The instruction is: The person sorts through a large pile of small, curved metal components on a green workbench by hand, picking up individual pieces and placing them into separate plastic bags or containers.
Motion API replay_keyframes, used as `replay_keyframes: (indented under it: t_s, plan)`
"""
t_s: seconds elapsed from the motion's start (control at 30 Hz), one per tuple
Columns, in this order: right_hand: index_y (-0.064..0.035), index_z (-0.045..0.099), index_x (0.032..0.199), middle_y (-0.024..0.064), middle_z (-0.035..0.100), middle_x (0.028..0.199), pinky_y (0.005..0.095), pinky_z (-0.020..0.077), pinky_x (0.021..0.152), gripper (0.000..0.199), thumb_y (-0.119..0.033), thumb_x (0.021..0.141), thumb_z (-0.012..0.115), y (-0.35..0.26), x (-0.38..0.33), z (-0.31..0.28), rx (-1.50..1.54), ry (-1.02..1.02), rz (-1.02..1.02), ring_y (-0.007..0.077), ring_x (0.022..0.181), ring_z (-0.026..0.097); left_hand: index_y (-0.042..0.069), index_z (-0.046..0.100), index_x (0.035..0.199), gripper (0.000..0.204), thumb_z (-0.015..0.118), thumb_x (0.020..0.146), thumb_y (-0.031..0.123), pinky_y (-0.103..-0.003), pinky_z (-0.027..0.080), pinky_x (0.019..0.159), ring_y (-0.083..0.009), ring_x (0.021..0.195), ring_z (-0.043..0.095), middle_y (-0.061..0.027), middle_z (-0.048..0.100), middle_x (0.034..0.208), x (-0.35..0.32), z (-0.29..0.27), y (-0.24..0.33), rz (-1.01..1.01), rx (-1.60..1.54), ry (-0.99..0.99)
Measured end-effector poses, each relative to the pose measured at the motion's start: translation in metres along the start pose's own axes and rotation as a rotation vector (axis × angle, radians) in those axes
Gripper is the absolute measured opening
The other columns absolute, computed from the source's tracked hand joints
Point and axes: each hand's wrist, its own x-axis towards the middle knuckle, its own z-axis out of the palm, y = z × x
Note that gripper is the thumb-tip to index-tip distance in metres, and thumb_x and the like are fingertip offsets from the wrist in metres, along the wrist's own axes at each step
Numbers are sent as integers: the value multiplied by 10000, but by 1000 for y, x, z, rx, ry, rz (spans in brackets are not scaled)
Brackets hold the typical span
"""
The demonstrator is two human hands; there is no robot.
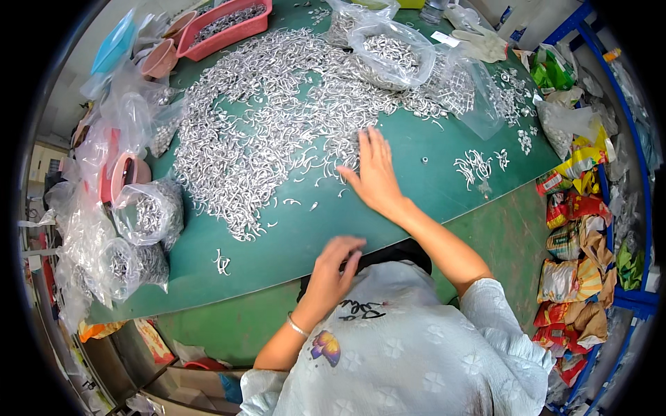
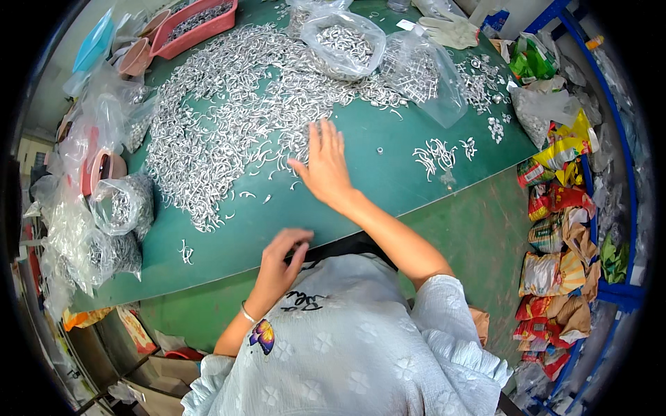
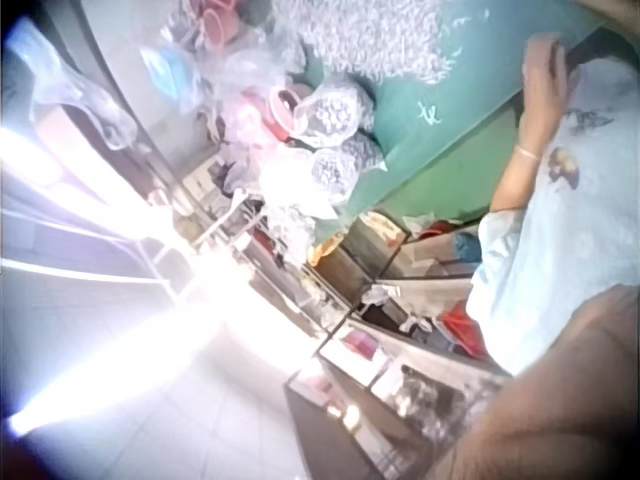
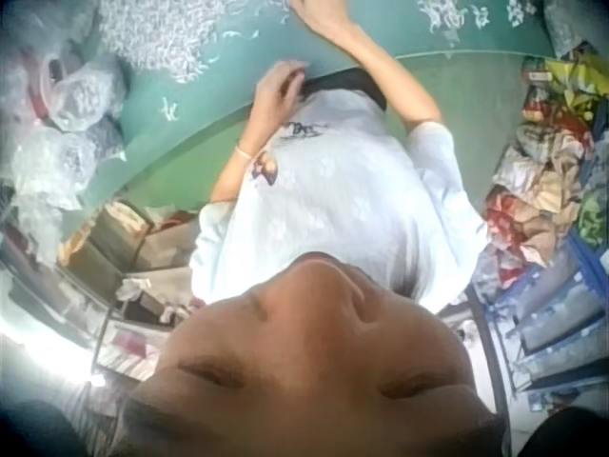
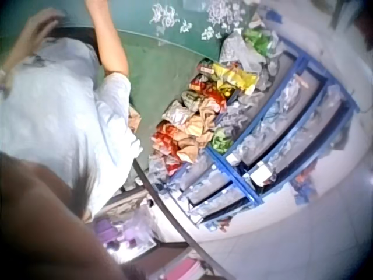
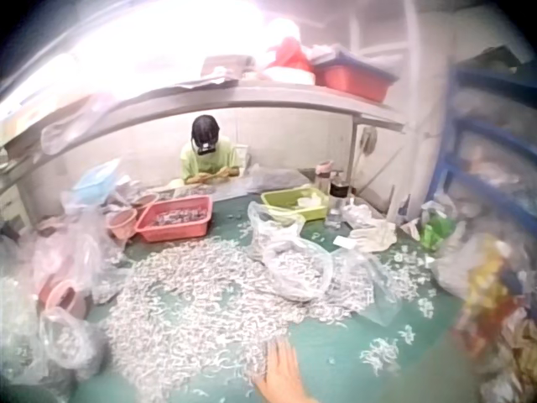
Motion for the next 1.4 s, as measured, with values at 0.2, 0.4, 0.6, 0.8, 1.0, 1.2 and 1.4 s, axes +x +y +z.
replay_keyframes:
  t_s: [0.2, 0.4, 0.6, 0.8, 1.0, 1.2, 1.4]
  plan:
    - [-12, 575, 1173, 159, 460, 1375, 495, 351, 1072, 375, -94, 824, 681, -7, -26, -19, 228, -252, -266, 405, 1319, 389, 131, 406, 1426, 778, 768, 737, 105, -601, 251, 1089, -431, 1364, 283, -163, 313, 1497, 53, -18, -21, 144, 562, 236]
    - [-56, 591, 1198, 153, 517, 1336, 501, 333, 1072, 434, -151, 793, 715, 12, -11, -44, 207, -244, -434, 356, 1313, 419, 137, 487, 1361, 696, 781, 736, 216, -651, 218, 1082, -411, 1384, 255, -123, 329, 1500, 105, -35, -39, 264, 631, 76]
    - [-157, 596, 1259, 120, 377, 1477, 504, 230, 1133, 556, -343, 766, 775, 6, 42, -27, 18, -286, -266, 379, 1409, 247, 58, 607, 1114, 341, 674, 780, 52, -464, 358, 1030, -329, 1227, 460, -92, 529, 1292, 106, -43, -58, 359, 646, 155]
    - [-106, 638, 1007, 59, 540, 1207, 473, 356, 1010, 250, -150, 782, 737, 19, 26, -44, 69, -419, -403, 326, 1236, 443, 16, 602, 932, 181, 622, 776, -72, -398, 444, 850, -311, 934, 574, -123, 585, 1062, 84, -66, -61, 276, 575, 399]
    - [18, 593, 922, 106, 597, 928, 289, 477, 687, 105, 55, 831, 631, 33, 22, -64, 284, -142, -22, 210, 808, 610, -7, 637, 965, 146, 610, 849, -93, -292, 497, 837, -191, 998, 604, -94, 596, 1054, 81, -86, -65, 90, 54, 611]
    - [-6, 633, 952, 120, 621, 937, 358, 467, 813, 153, 46, 808, 635, 22, 21, -64, 22, 138, 65, 290, 909, 586, -23, 601, 1160, 250, 546, 918, -57, -321, 537, 858, -204, 1050, 624, -127, 627, 1174, 74, -96, -61, 33, -189, 659]
    - [-55, 648, 872, 89, 581, 912, 387, 388, 781, 113, -98, 783, 703, -26, 30, -21, -59, -74, -163, 277, 908, 530, 18, 611, 1141, 321, 607, 831, -62, -445, 441, 988, -350, 1217, 522, -170, 552, 1301, 56, -64, -41, 142, 414, 414]
